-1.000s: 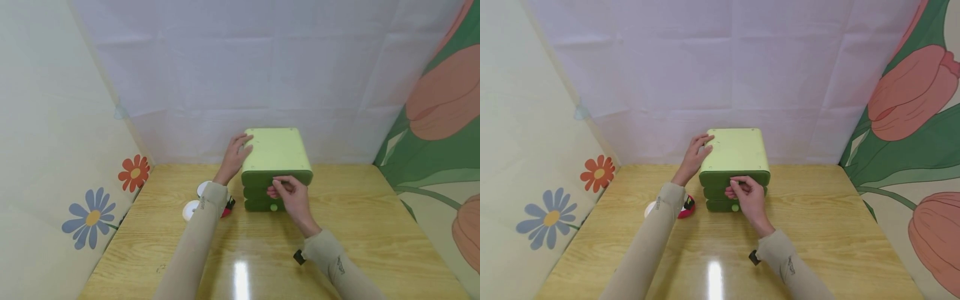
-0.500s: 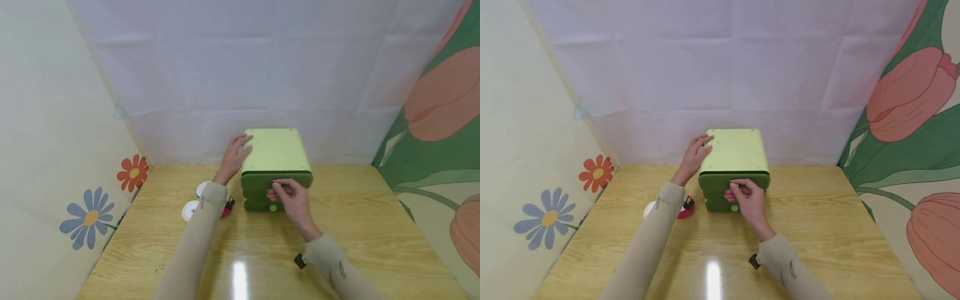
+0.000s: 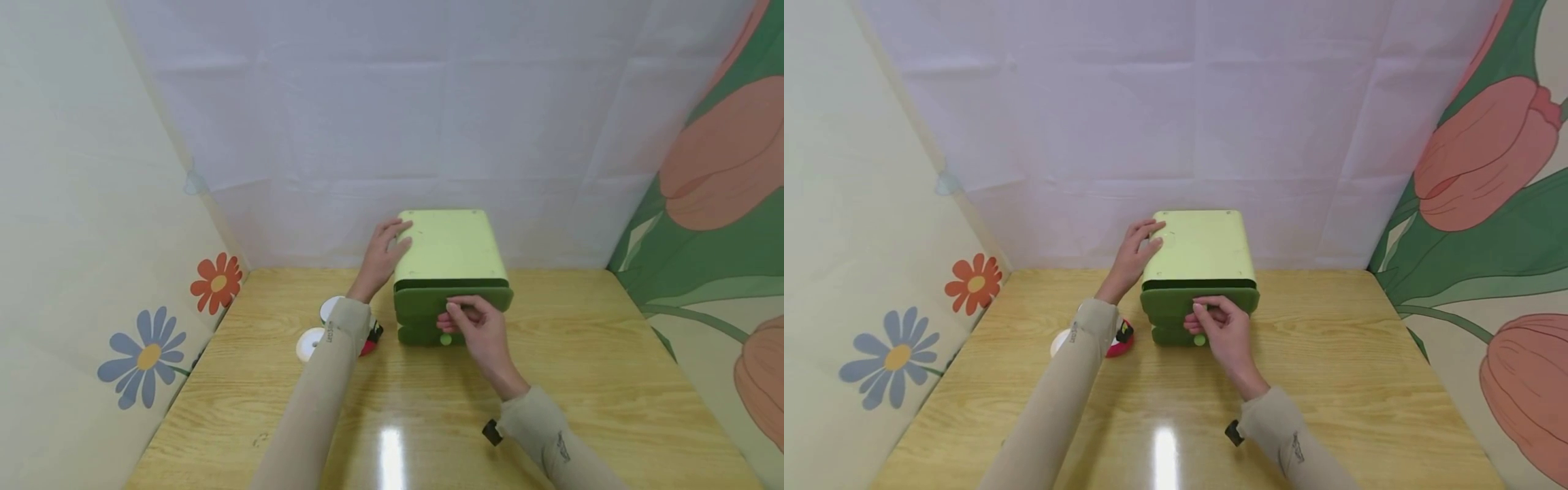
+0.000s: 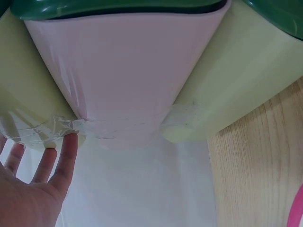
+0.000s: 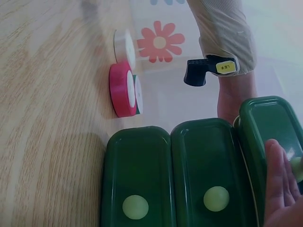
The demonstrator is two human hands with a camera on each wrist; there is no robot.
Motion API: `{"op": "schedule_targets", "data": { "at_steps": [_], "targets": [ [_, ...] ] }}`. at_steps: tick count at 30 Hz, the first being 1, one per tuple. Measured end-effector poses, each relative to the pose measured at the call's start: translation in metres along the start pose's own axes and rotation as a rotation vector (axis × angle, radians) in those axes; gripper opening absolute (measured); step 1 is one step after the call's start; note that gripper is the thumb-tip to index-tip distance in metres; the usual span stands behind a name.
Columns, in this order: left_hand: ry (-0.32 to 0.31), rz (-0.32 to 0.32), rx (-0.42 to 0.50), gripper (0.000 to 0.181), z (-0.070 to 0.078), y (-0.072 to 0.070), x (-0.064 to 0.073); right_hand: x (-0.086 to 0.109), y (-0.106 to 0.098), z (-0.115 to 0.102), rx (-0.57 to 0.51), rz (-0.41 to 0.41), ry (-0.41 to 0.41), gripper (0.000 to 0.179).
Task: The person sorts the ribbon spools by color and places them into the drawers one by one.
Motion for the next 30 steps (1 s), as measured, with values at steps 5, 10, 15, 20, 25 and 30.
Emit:
{"op": "schedule_targets", "data": {
  "at_steps": [5, 10, 15, 20, 25, 30],
  "targets": [
    [0.002, 0.0, -0.001, 0.049, 0.0, 0.0, 0.0, 0.002, 0.0, -0.001, -0.002, -0.001, 0.001, 0.022],
    [0.004, 0.002, -0.003, 0.049, -0.001, 0.0, 0.0, 0.004, 0.0, 0.0, -0.006, -0.006, -0.003, 0.023],
    [0.006, 0.004, 0.001, 0.049, -0.001, 0.0, 0.0, 0.006, 0.0, -0.001, -0.019, -0.007, -0.003, 0.022],
    [0.004, 0.003, -0.001, 0.049, -0.001, 0.001, 0.0, 0.008, 0.0, -0.001, -0.039, -0.009, -0.013, 0.02],
    [0.005, 0.006, 0.002, 0.049, -0.001, 0.001, 0.0, 0.009, 0.0, -0.002, -0.035, -0.008, -0.015, 0.02],
    [0.003, 0.001, 0.008, 0.049, 0.0, 0.0, 0.0, 0.011, 0.0, -0.002, -0.027, -0.011, -0.015, 0.02]
  ]
}}
Point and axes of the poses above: each hand's wrist, its own x-axis away from the middle knuckle, its own y-axis out of the palm, z = x × y, the point moved 1 cm from there along -x, towards the middle knuckle, and after that the axes turned 2 degrees about y, right-handed, at the moved point
